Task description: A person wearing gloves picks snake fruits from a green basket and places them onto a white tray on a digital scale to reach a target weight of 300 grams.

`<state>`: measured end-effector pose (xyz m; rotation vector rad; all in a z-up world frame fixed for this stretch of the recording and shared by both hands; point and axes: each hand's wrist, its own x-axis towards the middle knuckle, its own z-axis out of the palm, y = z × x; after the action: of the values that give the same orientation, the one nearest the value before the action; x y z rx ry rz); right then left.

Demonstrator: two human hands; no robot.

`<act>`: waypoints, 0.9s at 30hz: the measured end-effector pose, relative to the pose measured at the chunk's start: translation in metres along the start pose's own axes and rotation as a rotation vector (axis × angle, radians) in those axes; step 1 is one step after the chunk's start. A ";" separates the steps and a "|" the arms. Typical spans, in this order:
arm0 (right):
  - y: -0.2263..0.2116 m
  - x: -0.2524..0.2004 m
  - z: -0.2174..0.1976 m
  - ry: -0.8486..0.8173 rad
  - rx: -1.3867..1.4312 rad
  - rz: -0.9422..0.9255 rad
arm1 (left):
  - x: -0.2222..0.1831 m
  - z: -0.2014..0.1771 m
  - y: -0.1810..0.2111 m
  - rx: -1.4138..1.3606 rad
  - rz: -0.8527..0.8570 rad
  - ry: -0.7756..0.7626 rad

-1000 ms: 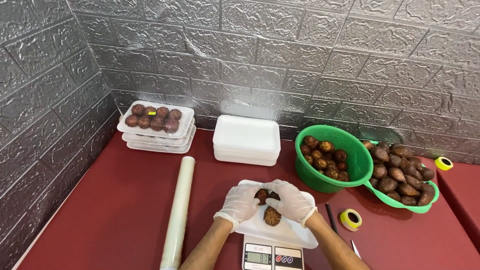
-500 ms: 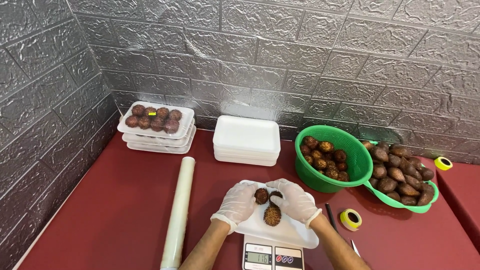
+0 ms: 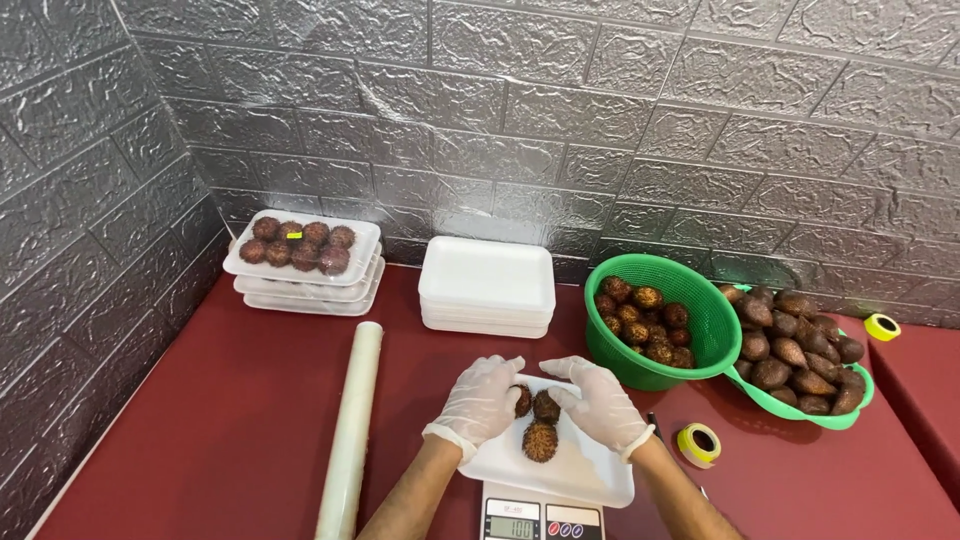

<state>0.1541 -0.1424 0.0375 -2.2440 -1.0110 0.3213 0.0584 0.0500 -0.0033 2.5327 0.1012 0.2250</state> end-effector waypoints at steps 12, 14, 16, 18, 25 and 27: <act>0.011 0.025 -0.084 0.417 0.120 0.173 | 0.102 0.003 0.059 -0.120 0.088 -0.006; 0.068 0.048 -0.100 0.412 0.021 0.277 | 0.128 0.014 0.065 -0.134 0.087 -0.003; 0.115 0.069 -0.111 0.406 -0.077 0.377 | 0.154 0.029 0.068 -0.146 0.086 0.004; 0.152 0.087 -0.120 0.369 -0.287 0.487 | 0.180 0.048 0.069 -0.138 0.098 0.030; 0.184 0.120 -0.117 0.219 -0.418 0.534 | 0.236 0.090 0.072 -0.132 0.158 0.028; 0.194 0.125 -0.114 0.202 -0.367 0.537 | 0.240 0.092 0.077 -0.105 0.153 -0.004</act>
<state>0.4030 -0.1985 0.0030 -2.7984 -0.3664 0.1328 0.3128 -0.0352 -0.0013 2.4374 -0.1034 0.2787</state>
